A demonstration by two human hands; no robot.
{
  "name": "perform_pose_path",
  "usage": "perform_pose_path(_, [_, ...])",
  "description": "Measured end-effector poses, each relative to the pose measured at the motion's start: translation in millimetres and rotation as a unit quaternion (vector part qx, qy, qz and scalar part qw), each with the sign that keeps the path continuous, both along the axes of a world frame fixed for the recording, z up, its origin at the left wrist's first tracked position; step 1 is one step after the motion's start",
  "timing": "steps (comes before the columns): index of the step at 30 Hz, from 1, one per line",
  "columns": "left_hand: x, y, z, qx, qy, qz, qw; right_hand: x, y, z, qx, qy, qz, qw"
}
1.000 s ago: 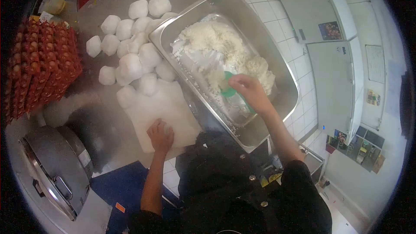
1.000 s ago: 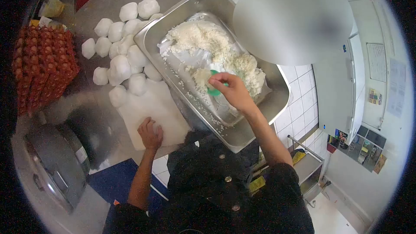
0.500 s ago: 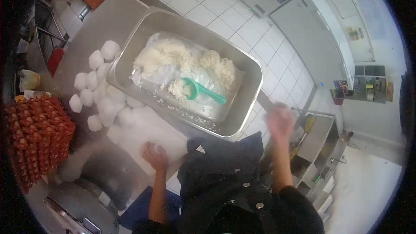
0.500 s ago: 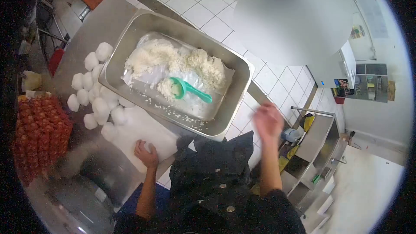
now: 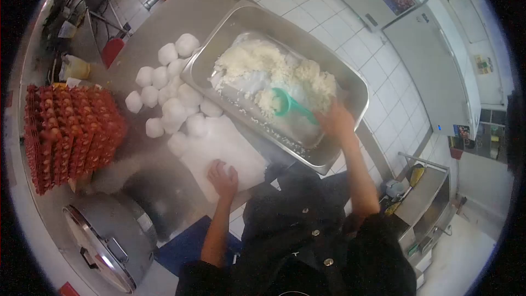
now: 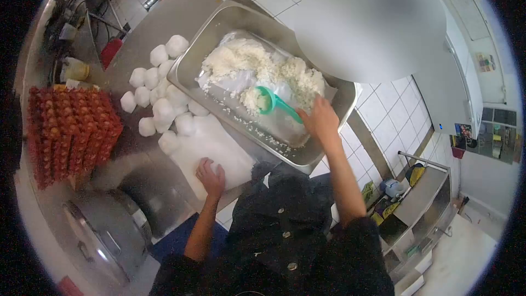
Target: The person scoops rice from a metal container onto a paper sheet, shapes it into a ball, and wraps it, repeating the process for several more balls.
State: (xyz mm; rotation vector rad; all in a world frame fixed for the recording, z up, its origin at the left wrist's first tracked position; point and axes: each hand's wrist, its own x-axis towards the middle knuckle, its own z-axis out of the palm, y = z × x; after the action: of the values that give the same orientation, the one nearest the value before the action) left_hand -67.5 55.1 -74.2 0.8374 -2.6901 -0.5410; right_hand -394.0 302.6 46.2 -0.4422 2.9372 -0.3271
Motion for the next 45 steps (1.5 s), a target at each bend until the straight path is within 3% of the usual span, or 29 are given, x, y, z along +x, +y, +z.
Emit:
perform_pose_path(3, [2, 1, -1, 0.002, 0.004, 0.007, 1.000, -24, -51, 23, 0.162, -0.159, 0.102, 0.969])
perform_pose_path(5, [3, 4, 2, 0.011, 0.001, 0.019, 1.000, -41, -33, -52, 0.091, -0.238, 0.217, 0.942])
perform_pose_path(8, [-2, 0, -1, 0.020, 0.016, 0.035, 0.999, -55, -42, -48, 0.051, -0.156, 0.220, 0.961])
perform_pose_path(10, [7, 2, -3, 0.016, 0.015, 0.047, 0.999, -54, -60, 2, 0.057, -0.048, 0.213, 0.974])
perform_pose_path(14, [3, 7, -4, -0.001, 0.017, 0.036, 0.999, -61, -86, -25, 0.087, 0.011, 0.274, 0.958])
perform_pose_path(17, [-2, 2, -3, -0.010, 0.022, 0.033, 0.999, -31, -100, -14, 0.084, -0.059, 0.283, 0.954])
perform_pose_path(20, [-1, 4, -2, -0.022, 0.015, 0.027, 0.999, -36, -69, -80, -0.095, -0.118, 0.317, 0.936])
perform_pose_path(23, [3, 6, -1, -0.010, 0.013, 0.024, 1.000, -66, -53, -106, -0.166, -0.321, 0.292, 0.886])
perform_pose_path(24, [1, 4, -2, -0.004, 0.017, 0.024, 1.000, -65, -58, -62, -0.135, -0.468, 0.190, 0.853])
perform_pose_path(27, [2, 3, -5, 0.022, 0.032, 0.026, 0.999, -67, -62, -42, -0.226, -0.509, 0.150, 0.817])
perform_pose_path(31, [6, -15, 4, 0.113, 0.074, 0.006, 0.991, -62, -68, 42, -0.244, -0.517, 0.218, 0.791])
perform_pose_path(32, [4, -20, 12, 0.179, 0.118, 0.036, 0.976, -48, -70, 69, -0.250, -0.524, 0.185, 0.793])
perform_pose_path(34, [14, -31, 19, 0.161, 0.129, 0.090, 0.974, -3, -72, 112, -0.259, -0.531, 0.115, 0.798])
perform_pose_path(37, [42, -50, 25, 0.148, 0.091, 0.133, 0.976, 72, -84, 91, -0.285, -0.563, 0.080, 0.772])
perform_pose_path(41, [66, -60, 35, 0.187, 0.089, 0.133, 0.969, 160, -105, 9, -0.261, -0.610, 0.016, 0.748])
perform_pose_path(43, [85, -61, 33, 0.204, 0.068, 0.118, 0.970, 180, -111, -43, -0.210, -0.482, 0.091, 0.846])
perform_pose_path(45, [98, -62, 26, 0.215, 0.038, 0.100, 0.971, 198, -115, -53, -0.180, -0.355, 0.135, 0.907])
